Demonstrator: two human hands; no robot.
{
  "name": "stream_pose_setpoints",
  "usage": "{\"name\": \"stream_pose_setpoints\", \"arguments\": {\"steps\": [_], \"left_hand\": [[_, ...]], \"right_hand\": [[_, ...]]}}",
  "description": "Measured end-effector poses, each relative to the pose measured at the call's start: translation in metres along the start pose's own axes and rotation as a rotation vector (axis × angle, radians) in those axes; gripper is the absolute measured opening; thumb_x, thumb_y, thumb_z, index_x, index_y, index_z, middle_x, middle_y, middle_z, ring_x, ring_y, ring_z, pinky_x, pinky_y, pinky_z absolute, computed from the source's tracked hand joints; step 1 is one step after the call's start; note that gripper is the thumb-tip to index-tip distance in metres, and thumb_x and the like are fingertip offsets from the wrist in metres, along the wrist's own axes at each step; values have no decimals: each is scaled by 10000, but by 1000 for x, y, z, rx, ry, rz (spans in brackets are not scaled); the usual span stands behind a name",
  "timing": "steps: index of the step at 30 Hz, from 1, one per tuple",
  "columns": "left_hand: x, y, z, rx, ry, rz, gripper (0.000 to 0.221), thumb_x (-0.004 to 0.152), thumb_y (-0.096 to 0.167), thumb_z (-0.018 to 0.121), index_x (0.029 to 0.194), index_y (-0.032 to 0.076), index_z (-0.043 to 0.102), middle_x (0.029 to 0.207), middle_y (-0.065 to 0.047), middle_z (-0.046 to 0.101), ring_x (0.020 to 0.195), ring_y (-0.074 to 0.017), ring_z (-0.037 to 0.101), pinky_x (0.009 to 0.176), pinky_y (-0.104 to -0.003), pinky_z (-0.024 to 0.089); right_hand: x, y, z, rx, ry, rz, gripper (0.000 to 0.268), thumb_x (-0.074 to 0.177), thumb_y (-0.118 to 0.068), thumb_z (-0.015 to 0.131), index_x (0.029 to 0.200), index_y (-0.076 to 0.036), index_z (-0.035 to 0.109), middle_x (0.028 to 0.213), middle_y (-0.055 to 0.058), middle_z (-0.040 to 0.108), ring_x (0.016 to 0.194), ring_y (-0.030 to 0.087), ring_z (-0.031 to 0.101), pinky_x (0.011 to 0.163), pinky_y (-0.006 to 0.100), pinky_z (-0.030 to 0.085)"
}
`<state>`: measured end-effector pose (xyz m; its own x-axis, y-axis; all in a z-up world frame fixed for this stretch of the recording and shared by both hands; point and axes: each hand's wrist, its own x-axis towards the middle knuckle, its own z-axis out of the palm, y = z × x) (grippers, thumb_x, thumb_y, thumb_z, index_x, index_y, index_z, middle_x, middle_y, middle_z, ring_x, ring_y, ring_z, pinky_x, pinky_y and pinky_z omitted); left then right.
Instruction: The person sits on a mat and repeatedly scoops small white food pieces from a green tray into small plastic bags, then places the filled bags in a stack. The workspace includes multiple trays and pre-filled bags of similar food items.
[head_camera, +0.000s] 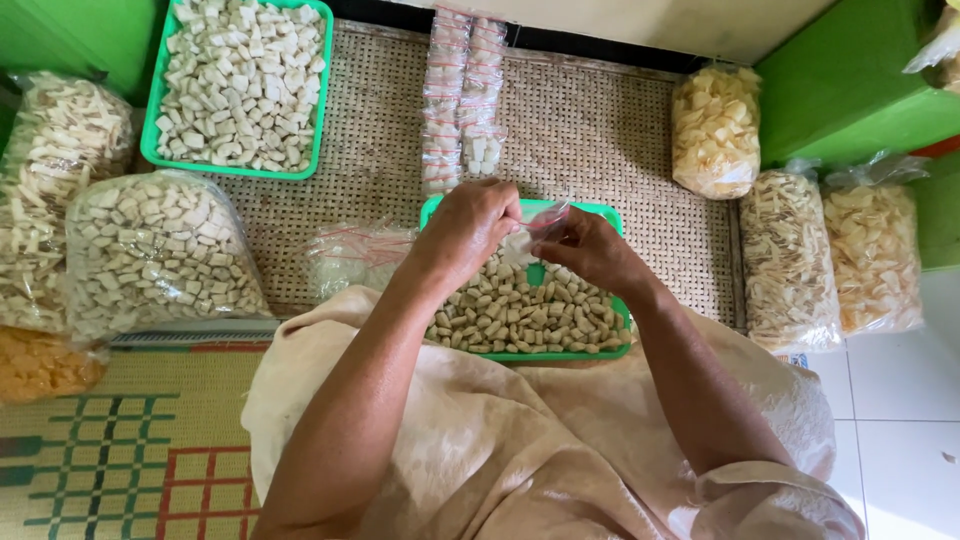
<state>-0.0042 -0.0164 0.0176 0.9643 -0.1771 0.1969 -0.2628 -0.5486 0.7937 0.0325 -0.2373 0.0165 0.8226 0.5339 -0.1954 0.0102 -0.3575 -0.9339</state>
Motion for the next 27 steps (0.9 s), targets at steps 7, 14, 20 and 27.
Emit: {"name": "stream_pose_setpoints", "arguments": {"steps": [7,14,20,27], "left_hand": [[-6,2,-6,55,-10,9,225,842,-7,741,773,107,560,741,-105,633,726,-347,695,603,-456,575],[-4,-6,-10,235,1,0,149,862,-37,733,833,61,625,803,-141,685,761,-317,732,653,-407,611],[0,-1,-24,255,-20,-71,85,929,-21,694,926,57,661,842,-137,700,779,-256,733,710,-340,625],[3,0,-31,249,-53,-101,59,926,8,708,957,51,683,866,-149,714,815,-247,750,747,-347,634]], "right_hand": [[18,16,-15,-239,-95,36,199,859,-106,836,1039,-74,760,887,79,772,827,135,686,802,339,589],[72,124,-41,-813,-169,174,239,942,-229,653,1167,-230,734,1144,92,755,1080,355,710,927,493,581],[86,245,-22,-1265,-192,149,238,982,-302,631,1195,-300,737,1193,21,701,1023,289,735,733,441,635],[74,280,-10,-1344,-165,-75,233,903,-306,681,1112,-204,692,1136,67,664,1077,317,658,816,472,570]]}}
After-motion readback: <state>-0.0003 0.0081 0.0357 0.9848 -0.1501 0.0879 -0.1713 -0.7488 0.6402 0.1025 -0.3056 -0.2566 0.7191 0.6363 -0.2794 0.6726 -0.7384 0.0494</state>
